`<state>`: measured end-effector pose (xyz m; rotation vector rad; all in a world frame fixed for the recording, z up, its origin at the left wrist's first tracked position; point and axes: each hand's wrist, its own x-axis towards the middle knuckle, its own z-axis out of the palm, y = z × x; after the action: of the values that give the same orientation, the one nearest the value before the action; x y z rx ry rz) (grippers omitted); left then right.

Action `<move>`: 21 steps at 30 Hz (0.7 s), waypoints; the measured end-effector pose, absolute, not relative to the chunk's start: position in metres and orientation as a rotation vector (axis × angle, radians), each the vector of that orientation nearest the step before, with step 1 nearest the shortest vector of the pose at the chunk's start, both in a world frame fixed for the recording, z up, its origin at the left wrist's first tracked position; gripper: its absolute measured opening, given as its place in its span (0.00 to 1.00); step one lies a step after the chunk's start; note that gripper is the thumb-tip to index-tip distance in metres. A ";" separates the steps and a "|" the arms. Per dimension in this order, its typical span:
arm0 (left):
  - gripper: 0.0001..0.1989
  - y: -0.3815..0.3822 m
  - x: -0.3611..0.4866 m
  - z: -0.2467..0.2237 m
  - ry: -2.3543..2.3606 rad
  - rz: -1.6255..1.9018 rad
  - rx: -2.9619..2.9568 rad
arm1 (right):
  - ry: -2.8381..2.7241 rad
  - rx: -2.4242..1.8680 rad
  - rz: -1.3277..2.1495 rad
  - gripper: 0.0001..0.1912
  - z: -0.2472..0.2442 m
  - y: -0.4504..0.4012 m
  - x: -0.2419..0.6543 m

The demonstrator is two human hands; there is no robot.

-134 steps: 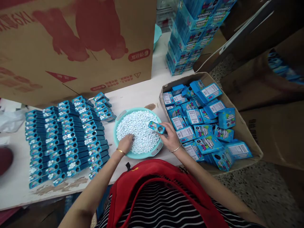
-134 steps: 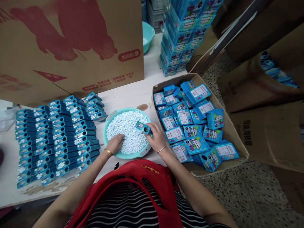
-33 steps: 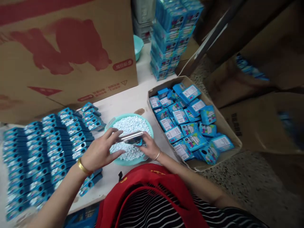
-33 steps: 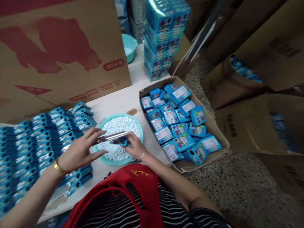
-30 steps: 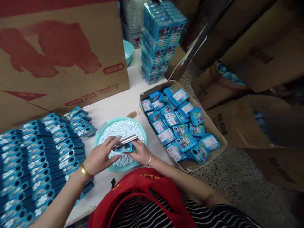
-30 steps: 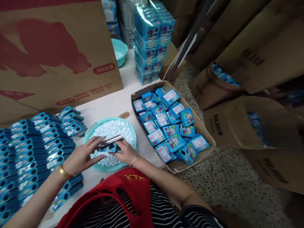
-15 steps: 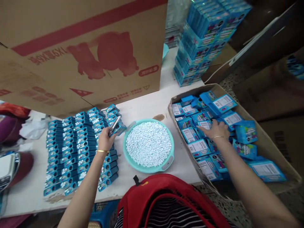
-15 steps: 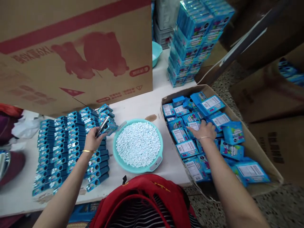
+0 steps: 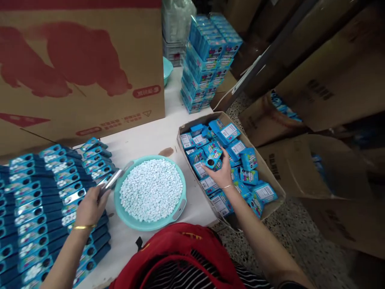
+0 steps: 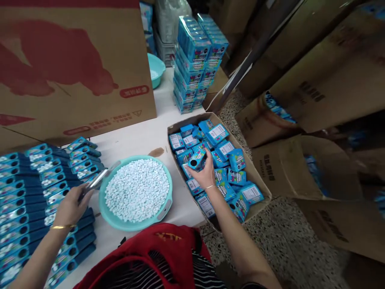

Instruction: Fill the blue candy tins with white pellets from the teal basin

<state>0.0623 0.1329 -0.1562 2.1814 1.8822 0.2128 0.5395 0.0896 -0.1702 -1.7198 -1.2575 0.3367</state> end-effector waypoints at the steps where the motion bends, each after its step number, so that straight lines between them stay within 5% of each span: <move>1: 0.24 0.123 0.067 -0.147 1.753 0.176 2.190 | -1.169 -1.654 0.413 0.53 -0.161 0.084 0.530; 6: 0.14 0.067 0.100 -0.124 1.491 -0.308 2.142 | -0.493 -1.264 1.124 0.35 -0.133 0.063 0.485; 11: 0.09 0.040 0.150 -0.164 1.596 -0.387 2.094 | -0.078 -0.980 1.686 0.25 -0.143 0.037 0.462; 21: 0.08 0.057 0.188 -0.221 1.544 0.068 2.030 | -0.551 -1.368 1.421 0.20 -0.182 0.029 0.445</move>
<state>0.1878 0.0568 -0.2206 2.0298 1.5438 0.0678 0.4448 0.0291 -0.1820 -1.3678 -0.5505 1.4214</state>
